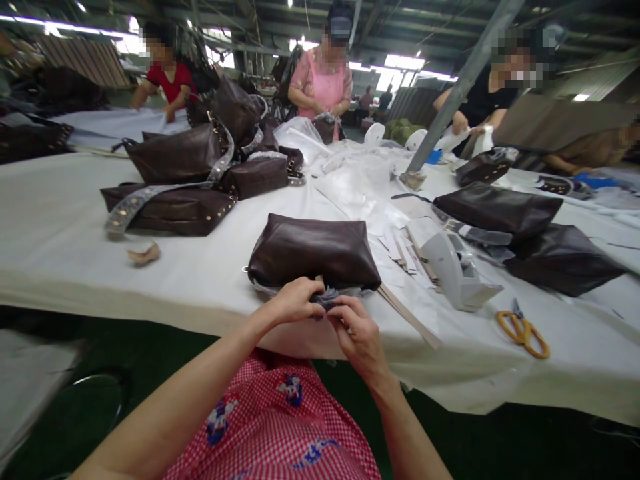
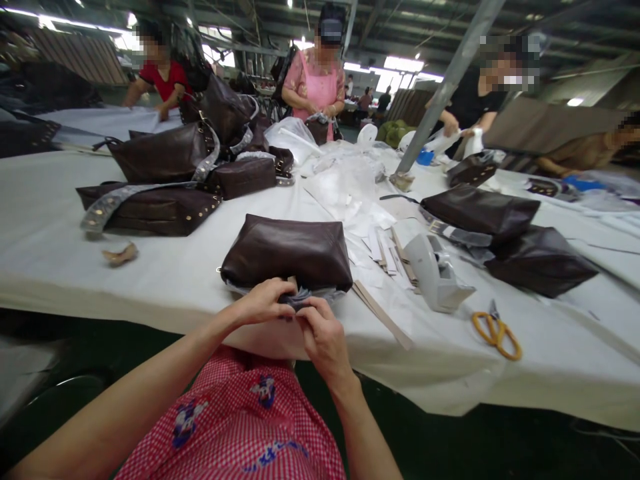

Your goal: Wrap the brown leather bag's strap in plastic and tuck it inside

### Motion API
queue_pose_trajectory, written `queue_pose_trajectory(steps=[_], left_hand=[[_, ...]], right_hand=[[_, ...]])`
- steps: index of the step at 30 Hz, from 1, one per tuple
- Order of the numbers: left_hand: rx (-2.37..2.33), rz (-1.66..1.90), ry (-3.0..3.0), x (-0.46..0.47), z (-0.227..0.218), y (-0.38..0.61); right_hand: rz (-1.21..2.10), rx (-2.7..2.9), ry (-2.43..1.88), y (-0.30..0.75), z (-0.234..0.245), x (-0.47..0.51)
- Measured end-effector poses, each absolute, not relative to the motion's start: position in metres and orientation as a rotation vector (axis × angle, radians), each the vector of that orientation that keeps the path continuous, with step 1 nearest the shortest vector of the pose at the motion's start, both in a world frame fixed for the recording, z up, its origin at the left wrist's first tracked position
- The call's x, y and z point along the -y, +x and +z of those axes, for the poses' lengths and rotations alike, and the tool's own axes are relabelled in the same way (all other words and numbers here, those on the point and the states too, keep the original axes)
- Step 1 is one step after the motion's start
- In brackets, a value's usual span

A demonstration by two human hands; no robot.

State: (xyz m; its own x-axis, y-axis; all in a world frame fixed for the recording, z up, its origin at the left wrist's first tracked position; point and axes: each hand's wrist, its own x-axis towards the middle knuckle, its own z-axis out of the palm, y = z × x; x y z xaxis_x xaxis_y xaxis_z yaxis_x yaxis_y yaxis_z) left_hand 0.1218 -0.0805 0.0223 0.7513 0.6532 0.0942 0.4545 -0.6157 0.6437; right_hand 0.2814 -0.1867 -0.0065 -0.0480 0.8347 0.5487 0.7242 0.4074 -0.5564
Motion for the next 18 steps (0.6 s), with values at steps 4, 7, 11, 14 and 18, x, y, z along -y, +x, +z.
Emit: queue_pose_trajectory(steps=[4, 7, 11, 14, 18], left_hand=[[-0.819, 0.533, 2.278, 0.086, 0.021, 0.121], [-0.841, 0.547, 2.257, 0.089, 0.019, 0.121], [-0.807, 0.551, 2.255, 0.088, 0.015, 0.12], [-0.799, 0.535, 2.275, 0.087, 0.012, 0.118], [-0.774, 0.497, 2.306, 0.087, 0.012, 0.116]], right_hand=[[0.042, 1.907, -1.427, 0.285, 0.007, 0.18], [-0.164, 2.017, -1.505, 0.287, 0.019, 0.172], [0.121, 2.139, -1.416, 0.294, 0.021, 0.157], [0.345, 2.083, -1.41, 0.299, 0.014, 0.15], [0.408, 1.997, -1.484, 0.297, 0.011, 0.149]])
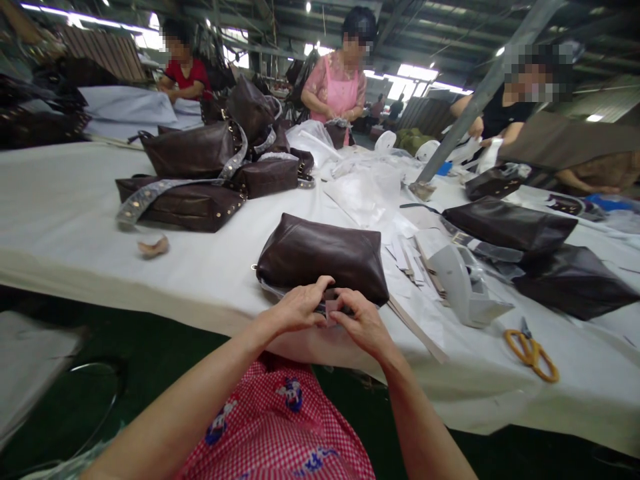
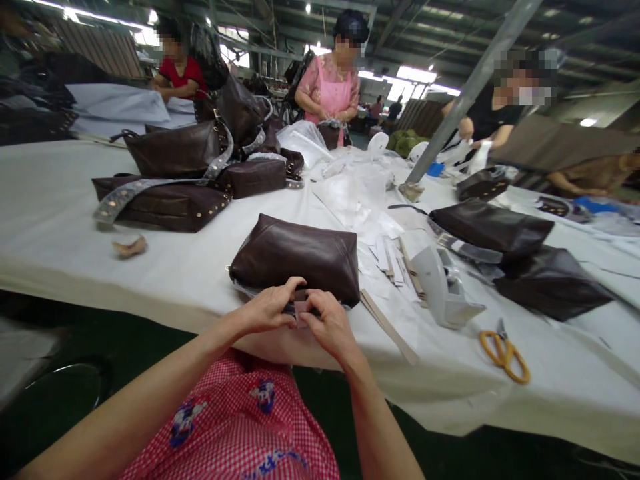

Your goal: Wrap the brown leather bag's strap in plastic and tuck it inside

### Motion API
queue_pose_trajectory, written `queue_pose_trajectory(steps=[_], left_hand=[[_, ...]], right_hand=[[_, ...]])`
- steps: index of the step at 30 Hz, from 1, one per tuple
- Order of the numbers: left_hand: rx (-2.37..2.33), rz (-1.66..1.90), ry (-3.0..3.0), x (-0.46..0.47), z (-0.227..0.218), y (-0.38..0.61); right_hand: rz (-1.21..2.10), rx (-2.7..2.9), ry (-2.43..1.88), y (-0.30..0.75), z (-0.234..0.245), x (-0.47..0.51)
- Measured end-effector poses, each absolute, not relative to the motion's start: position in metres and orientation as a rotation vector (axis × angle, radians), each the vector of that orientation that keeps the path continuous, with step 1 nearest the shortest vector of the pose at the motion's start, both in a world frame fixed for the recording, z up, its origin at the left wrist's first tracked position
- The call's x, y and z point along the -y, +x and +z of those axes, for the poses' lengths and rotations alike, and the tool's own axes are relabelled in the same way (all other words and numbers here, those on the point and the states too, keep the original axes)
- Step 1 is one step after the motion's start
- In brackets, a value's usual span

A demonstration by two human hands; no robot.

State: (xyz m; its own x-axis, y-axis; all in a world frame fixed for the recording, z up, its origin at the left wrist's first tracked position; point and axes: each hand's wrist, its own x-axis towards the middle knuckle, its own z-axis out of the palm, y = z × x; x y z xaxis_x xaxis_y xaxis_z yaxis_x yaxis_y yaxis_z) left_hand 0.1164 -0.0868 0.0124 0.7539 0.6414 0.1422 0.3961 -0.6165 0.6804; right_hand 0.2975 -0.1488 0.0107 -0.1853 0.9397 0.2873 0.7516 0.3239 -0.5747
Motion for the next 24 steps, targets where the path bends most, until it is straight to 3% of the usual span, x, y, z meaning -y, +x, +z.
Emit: queue_pose_trajectory(steps=[14, 24], left_hand=[[-1.057, 0.504, 2.626, 0.109, 0.008, 0.122], [-1.147, 0.619, 2.479, 0.115, -0.006, 0.126]], right_hand=[[0.327, 1.763, -1.423, 0.283, -0.005, 0.154], [0.379, 1.721, -1.361, 0.282, -0.01, 0.158]])
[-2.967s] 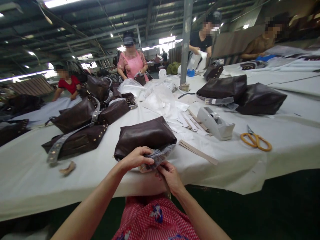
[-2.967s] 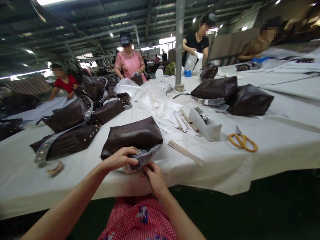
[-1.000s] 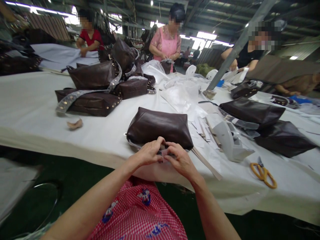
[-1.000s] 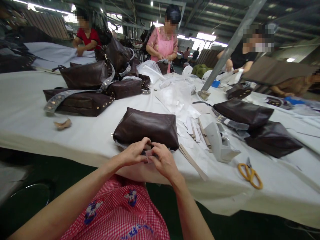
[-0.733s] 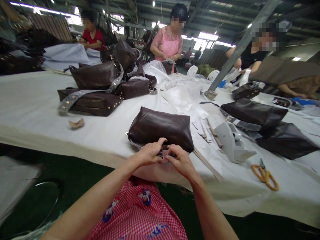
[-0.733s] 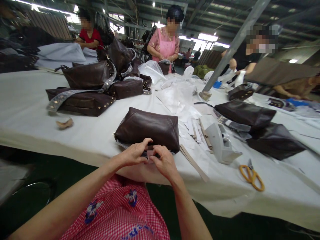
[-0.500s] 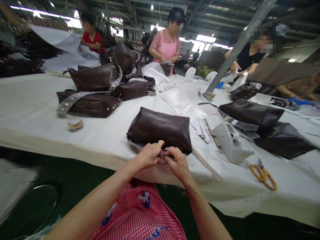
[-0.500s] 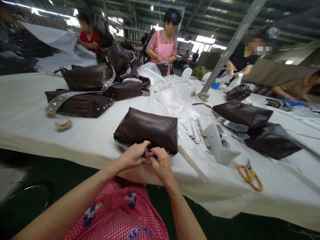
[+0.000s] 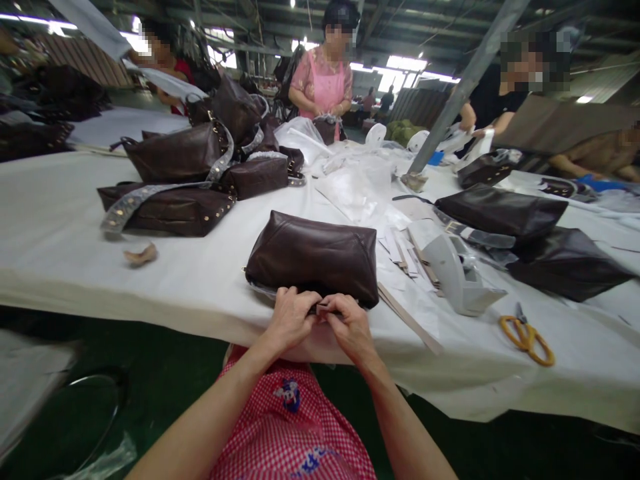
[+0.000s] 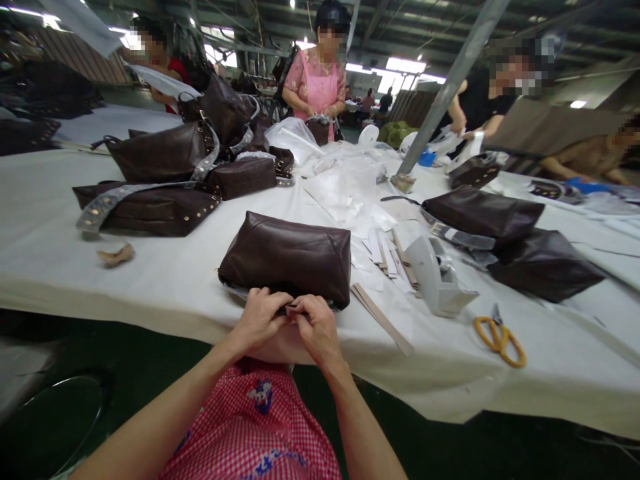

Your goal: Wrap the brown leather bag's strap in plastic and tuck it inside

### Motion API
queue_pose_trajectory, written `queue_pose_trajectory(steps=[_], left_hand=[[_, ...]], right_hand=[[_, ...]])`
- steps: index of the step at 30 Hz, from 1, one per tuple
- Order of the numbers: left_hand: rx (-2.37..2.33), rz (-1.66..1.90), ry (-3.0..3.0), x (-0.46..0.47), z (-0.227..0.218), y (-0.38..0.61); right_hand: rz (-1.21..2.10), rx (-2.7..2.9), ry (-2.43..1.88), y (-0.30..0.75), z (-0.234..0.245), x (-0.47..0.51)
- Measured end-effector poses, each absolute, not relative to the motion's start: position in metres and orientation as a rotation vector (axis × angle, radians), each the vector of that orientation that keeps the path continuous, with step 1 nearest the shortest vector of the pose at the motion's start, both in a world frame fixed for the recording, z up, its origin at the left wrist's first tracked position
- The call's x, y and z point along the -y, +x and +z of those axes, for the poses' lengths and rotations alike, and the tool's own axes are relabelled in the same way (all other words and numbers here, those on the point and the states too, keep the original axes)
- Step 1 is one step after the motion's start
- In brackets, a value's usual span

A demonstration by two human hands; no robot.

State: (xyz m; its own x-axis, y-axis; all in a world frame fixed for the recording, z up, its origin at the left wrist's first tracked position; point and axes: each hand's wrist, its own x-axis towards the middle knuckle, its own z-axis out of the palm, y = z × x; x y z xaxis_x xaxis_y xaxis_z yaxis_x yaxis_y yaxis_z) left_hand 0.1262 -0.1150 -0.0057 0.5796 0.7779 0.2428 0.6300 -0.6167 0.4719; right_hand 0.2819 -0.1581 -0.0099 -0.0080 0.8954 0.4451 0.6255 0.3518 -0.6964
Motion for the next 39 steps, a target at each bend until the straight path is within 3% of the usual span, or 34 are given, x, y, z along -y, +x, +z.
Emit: queue_pose_trajectory(steps=[9, 39], left_hand=[[-1.217, 0.714, 2.398, 0.118, -0.009, 0.133], [-1.162, 0.673, 2.474, 0.122, -0.005, 0.128]], right_hand=[[0.664, 1.499, -1.453, 0.285, 0.001, 0.157], [0.302, 1.81, -1.365, 0.286, -0.011, 0.157]])
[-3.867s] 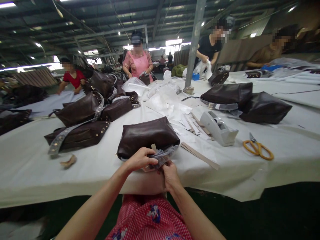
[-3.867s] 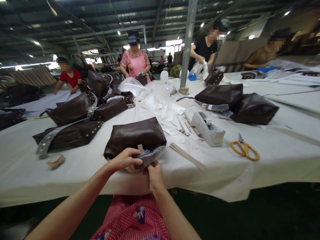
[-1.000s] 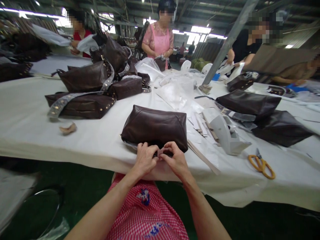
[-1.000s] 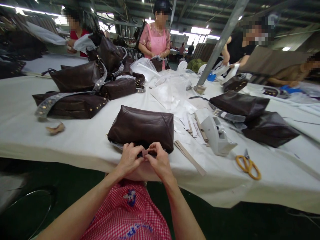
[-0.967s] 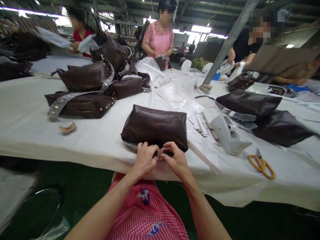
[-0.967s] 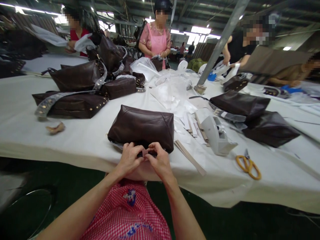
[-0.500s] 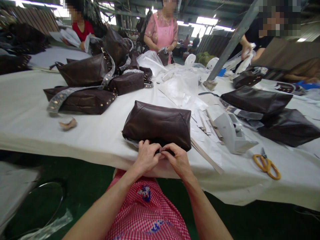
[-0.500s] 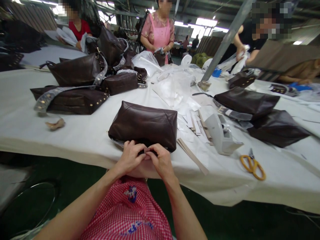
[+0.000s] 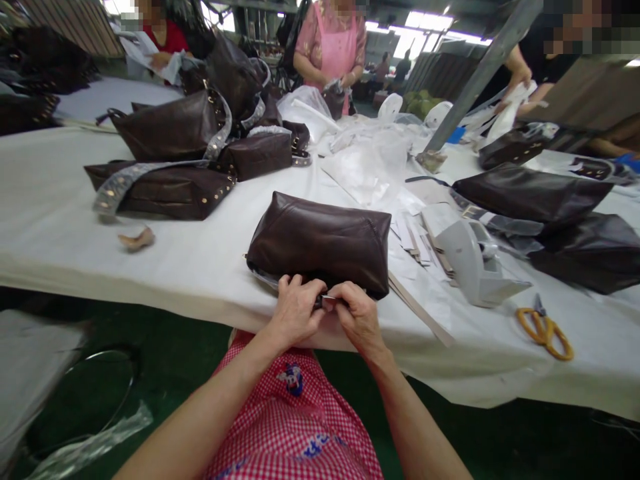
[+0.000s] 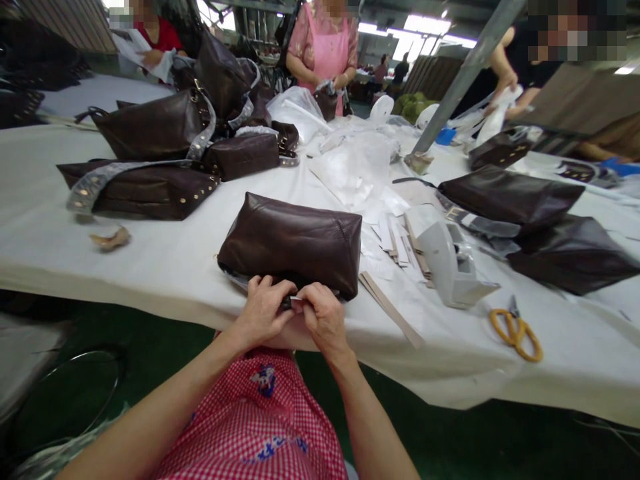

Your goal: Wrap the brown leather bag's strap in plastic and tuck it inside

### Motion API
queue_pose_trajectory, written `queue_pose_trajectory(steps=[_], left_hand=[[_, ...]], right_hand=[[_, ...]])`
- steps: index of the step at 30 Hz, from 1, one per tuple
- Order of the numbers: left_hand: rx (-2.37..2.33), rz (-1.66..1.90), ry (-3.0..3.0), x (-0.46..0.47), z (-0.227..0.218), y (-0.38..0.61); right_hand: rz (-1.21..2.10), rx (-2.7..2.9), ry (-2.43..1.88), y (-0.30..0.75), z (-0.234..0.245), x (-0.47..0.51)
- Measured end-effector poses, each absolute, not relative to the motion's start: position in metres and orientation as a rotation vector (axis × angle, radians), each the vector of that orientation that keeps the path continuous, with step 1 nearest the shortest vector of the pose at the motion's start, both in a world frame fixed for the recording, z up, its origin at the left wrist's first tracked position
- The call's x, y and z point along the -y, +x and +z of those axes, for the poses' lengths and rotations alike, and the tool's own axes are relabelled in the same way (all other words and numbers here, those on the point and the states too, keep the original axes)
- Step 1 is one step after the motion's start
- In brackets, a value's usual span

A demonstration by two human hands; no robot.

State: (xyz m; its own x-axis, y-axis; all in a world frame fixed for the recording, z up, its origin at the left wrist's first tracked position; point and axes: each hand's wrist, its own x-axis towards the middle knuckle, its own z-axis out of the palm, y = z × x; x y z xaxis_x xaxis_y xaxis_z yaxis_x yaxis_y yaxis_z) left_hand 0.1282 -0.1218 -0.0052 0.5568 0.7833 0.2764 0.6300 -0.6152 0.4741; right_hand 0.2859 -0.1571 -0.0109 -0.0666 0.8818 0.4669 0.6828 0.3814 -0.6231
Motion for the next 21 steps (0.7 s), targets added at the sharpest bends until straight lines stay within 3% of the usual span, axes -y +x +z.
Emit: queue_pose_trajectory(steps=[12, 21], left_hand=[[-1.28, 0.688, 2.326, 0.122, -0.006, 0.135], [-1.252, 0.689, 2.297, 0.12, -0.006, 0.134]], right_hand=[[0.51, 1.987, -1.31, 0.303, 0.005, 0.149], [0.413, 1.964, -1.322, 0.3, 0.001, 0.151]])
